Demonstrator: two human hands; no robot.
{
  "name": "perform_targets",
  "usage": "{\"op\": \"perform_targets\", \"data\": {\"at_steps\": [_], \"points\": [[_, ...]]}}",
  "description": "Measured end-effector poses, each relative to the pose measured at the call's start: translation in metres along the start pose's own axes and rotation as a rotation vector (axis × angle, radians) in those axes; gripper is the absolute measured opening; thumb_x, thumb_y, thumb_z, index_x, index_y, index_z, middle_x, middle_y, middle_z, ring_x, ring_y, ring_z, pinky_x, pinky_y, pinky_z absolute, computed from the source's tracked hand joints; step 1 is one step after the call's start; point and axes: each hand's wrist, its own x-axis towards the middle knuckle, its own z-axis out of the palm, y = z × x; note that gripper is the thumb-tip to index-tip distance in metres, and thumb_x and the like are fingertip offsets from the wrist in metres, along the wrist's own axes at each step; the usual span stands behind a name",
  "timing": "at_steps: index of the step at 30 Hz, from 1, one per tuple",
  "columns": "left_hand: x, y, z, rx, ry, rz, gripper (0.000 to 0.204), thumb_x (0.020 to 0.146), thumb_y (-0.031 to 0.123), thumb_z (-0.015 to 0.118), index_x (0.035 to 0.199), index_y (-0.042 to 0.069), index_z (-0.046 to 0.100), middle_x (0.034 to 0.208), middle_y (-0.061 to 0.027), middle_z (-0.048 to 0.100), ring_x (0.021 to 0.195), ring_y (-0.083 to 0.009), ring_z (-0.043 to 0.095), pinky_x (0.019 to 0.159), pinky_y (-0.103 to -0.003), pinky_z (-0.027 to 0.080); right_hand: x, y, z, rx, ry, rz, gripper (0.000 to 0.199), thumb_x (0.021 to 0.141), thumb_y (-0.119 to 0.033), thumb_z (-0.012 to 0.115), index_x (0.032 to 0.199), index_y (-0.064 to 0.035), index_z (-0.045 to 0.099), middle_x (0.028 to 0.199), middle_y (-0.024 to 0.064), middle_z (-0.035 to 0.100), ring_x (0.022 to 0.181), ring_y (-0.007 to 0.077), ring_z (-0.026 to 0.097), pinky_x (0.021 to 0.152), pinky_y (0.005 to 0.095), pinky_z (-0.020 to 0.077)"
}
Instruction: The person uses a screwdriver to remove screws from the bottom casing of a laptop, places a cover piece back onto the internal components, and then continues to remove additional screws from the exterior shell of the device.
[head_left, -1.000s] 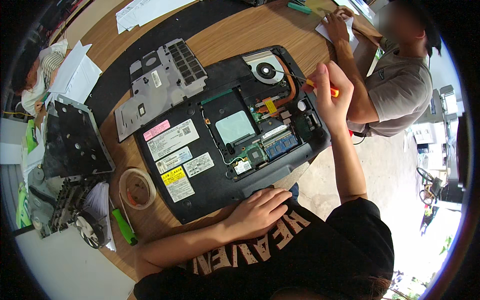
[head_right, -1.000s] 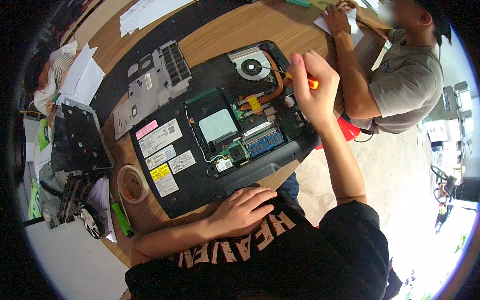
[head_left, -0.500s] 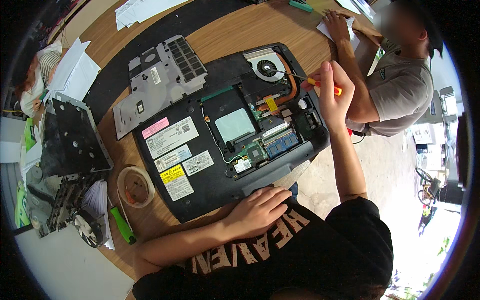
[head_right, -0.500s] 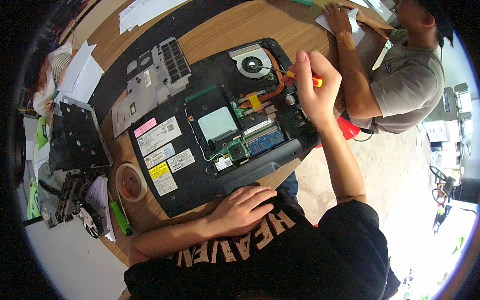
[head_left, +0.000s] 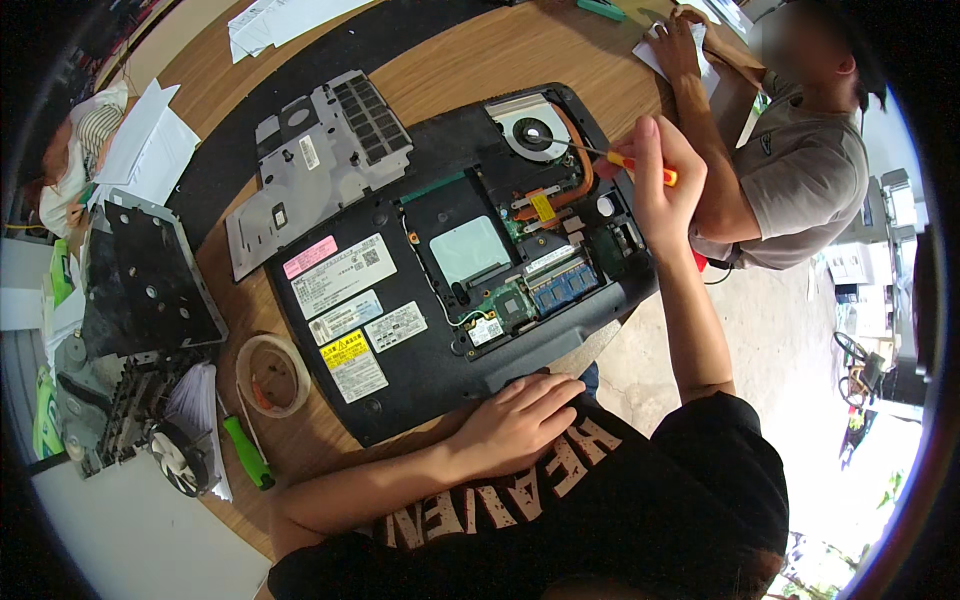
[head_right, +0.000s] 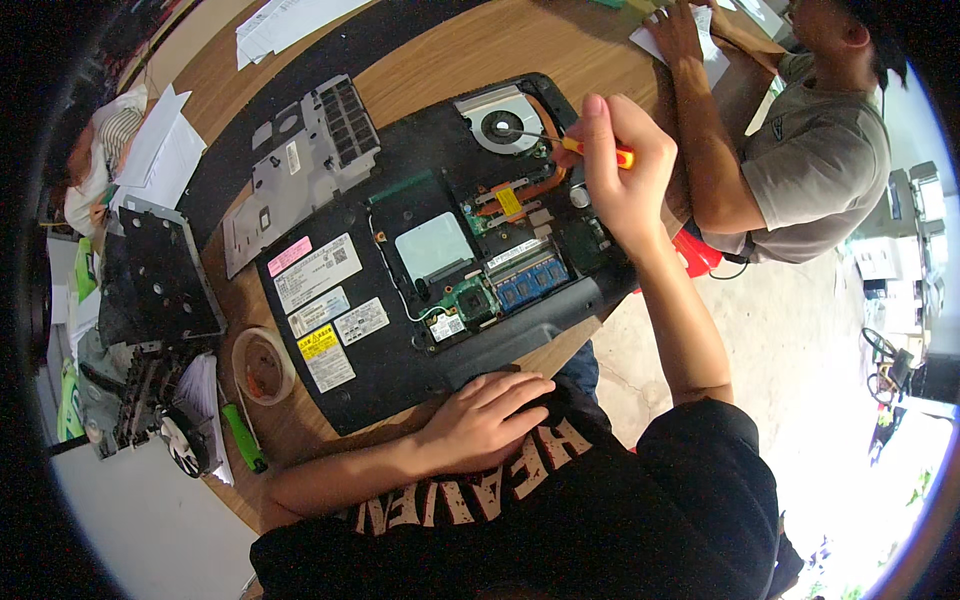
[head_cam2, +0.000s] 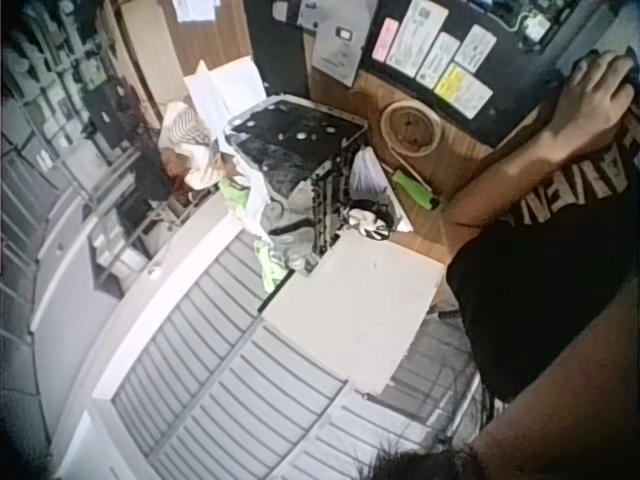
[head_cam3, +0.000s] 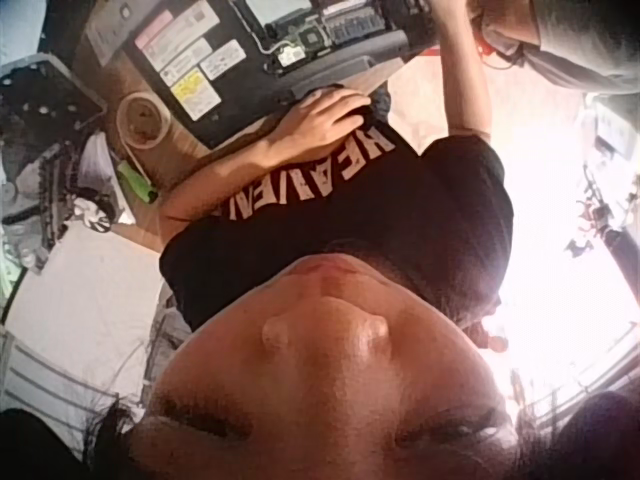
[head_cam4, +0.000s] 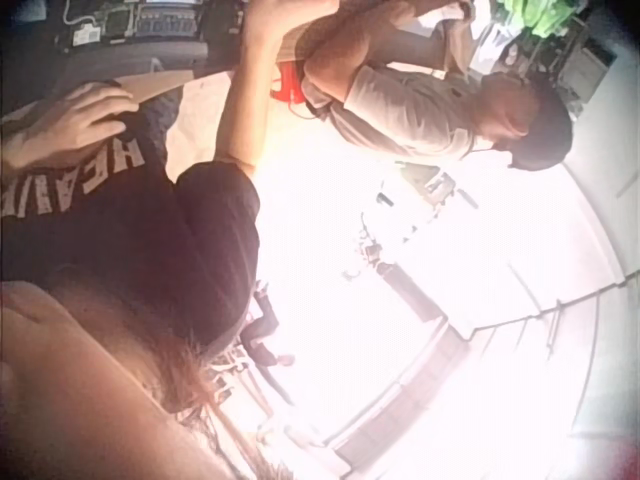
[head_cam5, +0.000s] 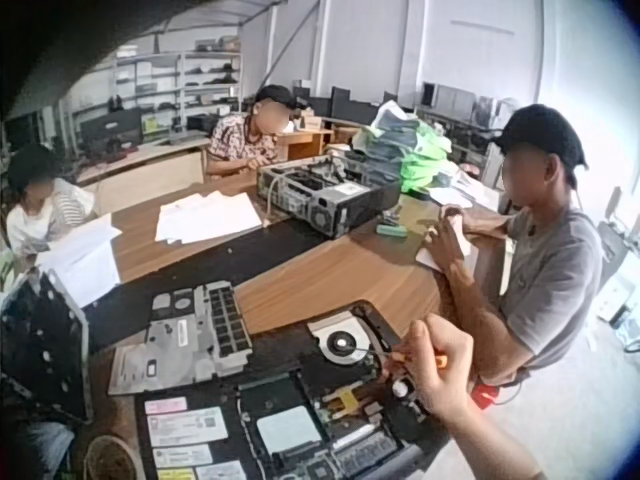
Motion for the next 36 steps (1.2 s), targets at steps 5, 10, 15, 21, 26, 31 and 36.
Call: {"op": "perform_targets", "data": {"at_steps": [5, 10, 15, 21, 26, 31, 36], "points": [[0.0, 0.0, -0.001, -0.011, -0.003, -0.002, 0.02, 0.086, 0.016, 0.061, 0.102, 0.005, 0.064, 0.127, -0.0079, 0.052, 0.118, -0.0257, 0.05, 0.093, -0.04, 0.044, 0.005, 0.012, -0.005, -0.202, 0.008, -0.14, 0.032, 0.095, -0.012, 0.052, 0.066, 0.0035, 0.056, 0.057, 0.0072, 0.053, 0.051, 0.0124, 0.054, 0.046, 0.0265, 0.038], [0.001, 0.0, -0.003, -0.017, -0.02, 0.004, 0.019, 0.085, 0.015, 0.06, 0.101, 0.004, 0.064, 0.127, -0.0088, 0.052, 0.118, -0.0264, 0.05, 0.093, -0.04, 0.044, -0.004, 0.006, -0.009, -0.092, 0.021, -0.053, 0.031, 0.094, -0.01, 0.052, 0.067, 0.0033, 0.057, 0.058, 0.0076, 0.054, 0.051, 0.0125, 0.053, 0.048, 0.0264, 0.0381], [0.003, 0.001, -0.006, -0.023, -0.027, -0.001, 0.018, 0.086, 0.014, 0.06, 0.1, 0.004, 0.064, 0.126, -0.0093, 0.052, 0.117, -0.0262, 0.051, 0.092, -0.039, 0.044, -0.007, 0.01, -0.01, -0.149, 0.032, -0.139, 0.031, 0.094, -0.01, 0.052, 0.066, 0.0031, 0.058, 0.059, 0.0079, 0.054, 0.051, 0.0124, 0.052, 0.048, 0.0259, 0.0373], [0.002, -0.001, -0.004, -0.021, -0.022, 0.009, 0.018, 0.085, 0.014, 0.06, 0.1, 0.004, 0.064, 0.127, -0.0091, 0.052, 0.117, -0.0257, 0.05, 0.092, -0.039, 0.045, -0.002, 0.008, -0.009, -0.139, 0.019, -0.133, 0.03, 0.093, -0.009, 0.053, 0.065, 0.0025, 0.059, 0.057, 0.0079, 0.052, 0.05, 0.0142, 0.047, 0.048, 0.0275, 0.0353], [0.001, 0.0, -0.003, -0.036, -0.04, -0.004, 0.017, 0.085, 0.013, 0.06, 0.098, 0.004, 0.064, 0.128, -0.0092, 0.052, 0.119, -0.0256, 0.05, 0.092, -0.039, 0.045, 0.001, 0.014, -0.005, -0.122, -0.007, -0.151, 0.03, 0.092, -0.008, 0.054, 0.064, 0.002, 0.059, 0.057, 0.0081, 0.052, 0.05, 0.0157, 0.048, 0.048, 0.0279, 0.0351], [0.001, 0.0, -0.005, -0.047, -0.042, -0.013, 0.017, 0.085, 0.012, 0.059, 0.098, 0.004, 0.064, 0.128, -0.0097, 0.051, 0.119, -0.0258, 0.049, 0.093, -0.04, 0.044, 0.004, 0.012, -0.002, -0.159, -0.011, -0.224, 0.029, 0.092, -0.009, 0.054, 0.065, 0.0021, 0.059, 0.057, 0.0081, 0.052, 0.05, 0.0158, 0.049, 0.048, 0.0279, 0.0359], [0.002, 0.001, -0.005, -0.06, -0.051, -0.016, 0.018, 0.085, 0.012, 0.059, 0.099, 0.003, 0.065, 0.128, -0.0103, 0.051, 0.12, -0.0264, 0.049, 0.094, -0.04, 0.044, 0.002, 0.015, -0.005, -0.128, -0.019, -0.161, 0.029, 0.092, -0.009, 0.054, 0.066, 0.0023, 0.059, 0.058, 0.0081, 0.053, 0.05, 0.0154, 0.049, 0.048, 0.0278, 0.0366]]}}
